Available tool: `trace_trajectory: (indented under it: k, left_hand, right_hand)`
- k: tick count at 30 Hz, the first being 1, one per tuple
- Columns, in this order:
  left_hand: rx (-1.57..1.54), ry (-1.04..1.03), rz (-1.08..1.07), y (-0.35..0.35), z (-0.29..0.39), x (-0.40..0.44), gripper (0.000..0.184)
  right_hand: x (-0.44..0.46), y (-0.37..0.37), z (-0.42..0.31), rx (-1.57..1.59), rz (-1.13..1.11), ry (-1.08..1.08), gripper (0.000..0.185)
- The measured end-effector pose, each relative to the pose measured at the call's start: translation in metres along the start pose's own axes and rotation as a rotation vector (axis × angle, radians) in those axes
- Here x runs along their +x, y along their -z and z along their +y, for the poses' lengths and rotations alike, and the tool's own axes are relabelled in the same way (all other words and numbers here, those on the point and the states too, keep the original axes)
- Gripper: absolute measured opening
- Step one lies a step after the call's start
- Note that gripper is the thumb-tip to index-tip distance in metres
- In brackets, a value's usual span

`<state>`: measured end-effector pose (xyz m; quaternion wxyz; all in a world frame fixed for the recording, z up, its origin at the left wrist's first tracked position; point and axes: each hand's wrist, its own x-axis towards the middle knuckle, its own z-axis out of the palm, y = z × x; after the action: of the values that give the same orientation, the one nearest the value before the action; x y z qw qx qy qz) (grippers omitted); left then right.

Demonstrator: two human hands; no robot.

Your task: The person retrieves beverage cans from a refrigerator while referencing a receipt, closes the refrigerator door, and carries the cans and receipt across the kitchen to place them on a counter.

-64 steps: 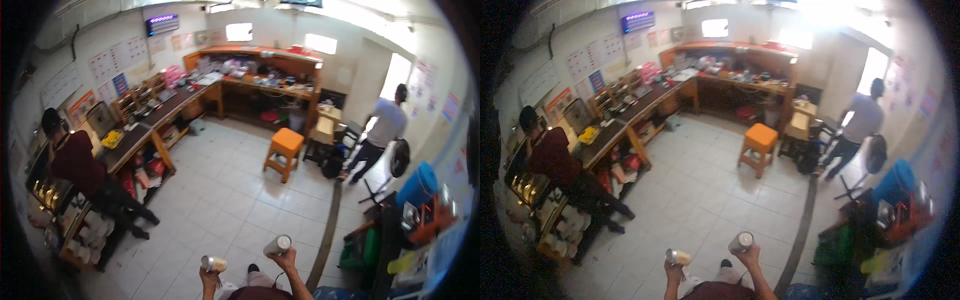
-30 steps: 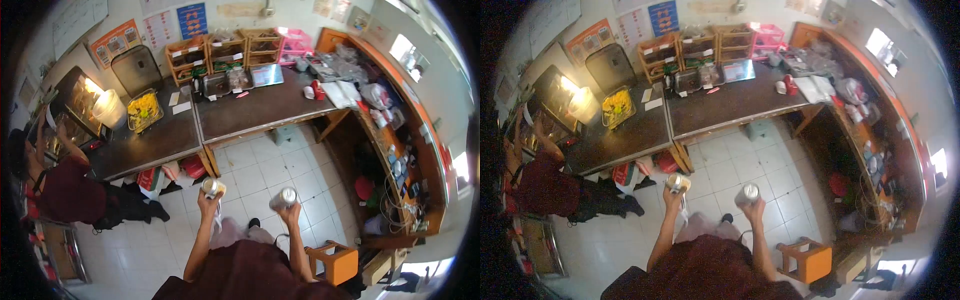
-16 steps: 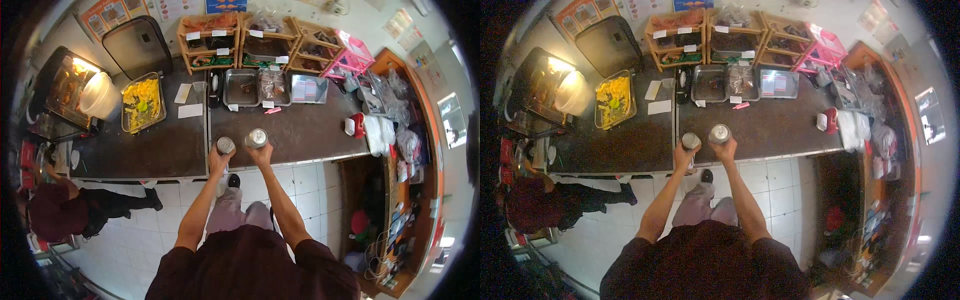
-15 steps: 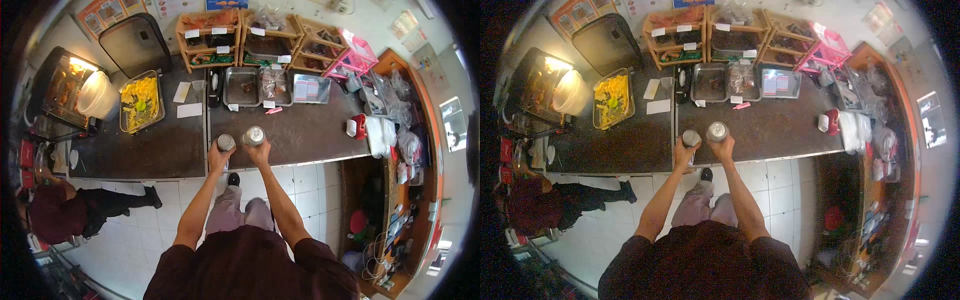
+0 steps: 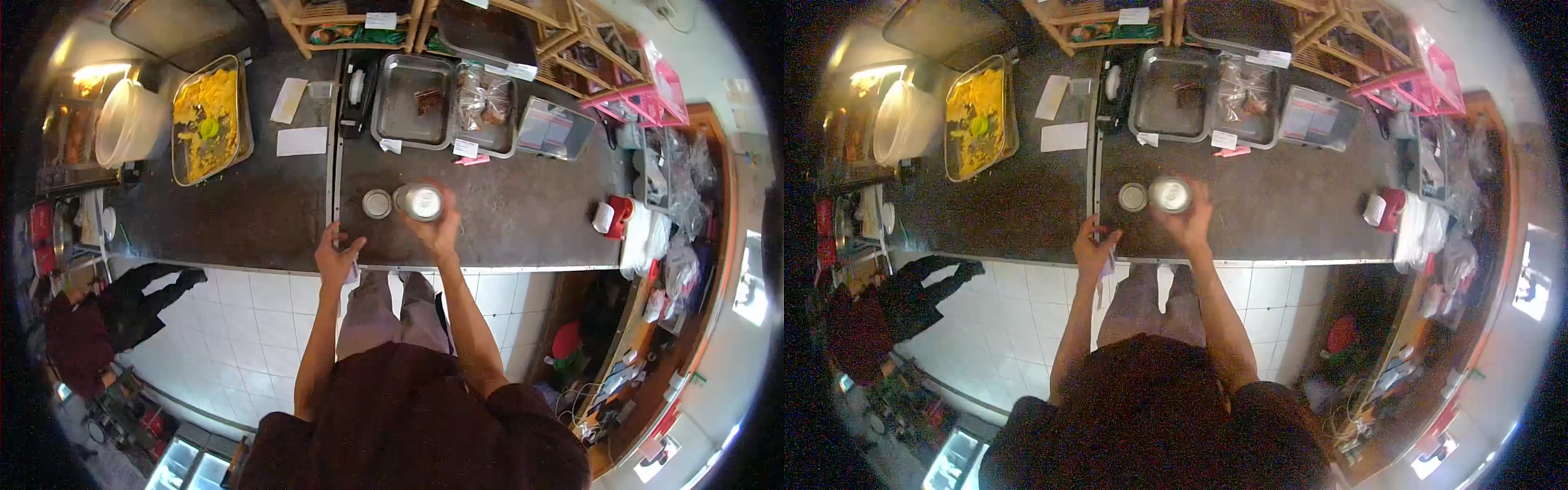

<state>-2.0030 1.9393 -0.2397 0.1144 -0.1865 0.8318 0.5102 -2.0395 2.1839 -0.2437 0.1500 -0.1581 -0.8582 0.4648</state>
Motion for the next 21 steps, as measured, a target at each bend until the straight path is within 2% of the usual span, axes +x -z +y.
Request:
trace_trajectory:
  k: [3, 6, 7, 11, 14, 16, 18, 20, 21]
  left_hand:
    - [-0.043, -0.147, 0.102, 0.034, -0.029, -0.015, 0.046]
    - [-0.257, -0.013, 0.201, 0.050, -0.036, -0.033, 0.029]
    - [-0.327, 0.091, 0.220, 0.055, -0.028, -0.038, 0.026]
    - [-0.429, -0.037, 0.425, 0.045, 0.013, -0.048, 0.022]
    - [-0.349, -0.115, 0.394, 0.038, 0.058, -0.061, 0.024]
    - [-0.426, -0.241, 0.325, 0.022, 0.080, -0.067, 0.028]
    - [-0.428, -0.230, 0.218, 0.011, 0.092, -0.075, 0.034]
    - [-0.436, -0.268, 0.151, 0.006, 0.101, -0.082, 0.035]
    - [-0.424, -0.266, 0.182, 0.006, 0.103, -0.087, 0.038]
  right_hand:
    - [0.010, 0.023, 0.001, 0.027, -0.062, -0.062, 0.052]
    - [0.024, 0.023, 0.011, 0.020, -0.151, -0.076, 0.048]
    - [0.027, 0.019, 0.012, 0.011, -0.164, -0.066, 0.047]
    - [0.023, 0.034, -0.003, 0.011, -0.171, -0.031, 0.042]
    - [0.002, 0.073, -0.050, 0.059, -0.222, 0.053, 0.038]
    - [-0.022, 0.083, -0.080, 0.107, -0.377, 0.182, 0.036]
    - [-0.043, 0.072, -0.095, 0.122, -0.595, 0.293, 0.033]
    - [-0.048, 0.057, -0.093, 0.133, -0.772, 0.317, 0.030]
    - [-0.044, 0.056, -0.097, 0.183, -0.792, 0.241, 0.029]
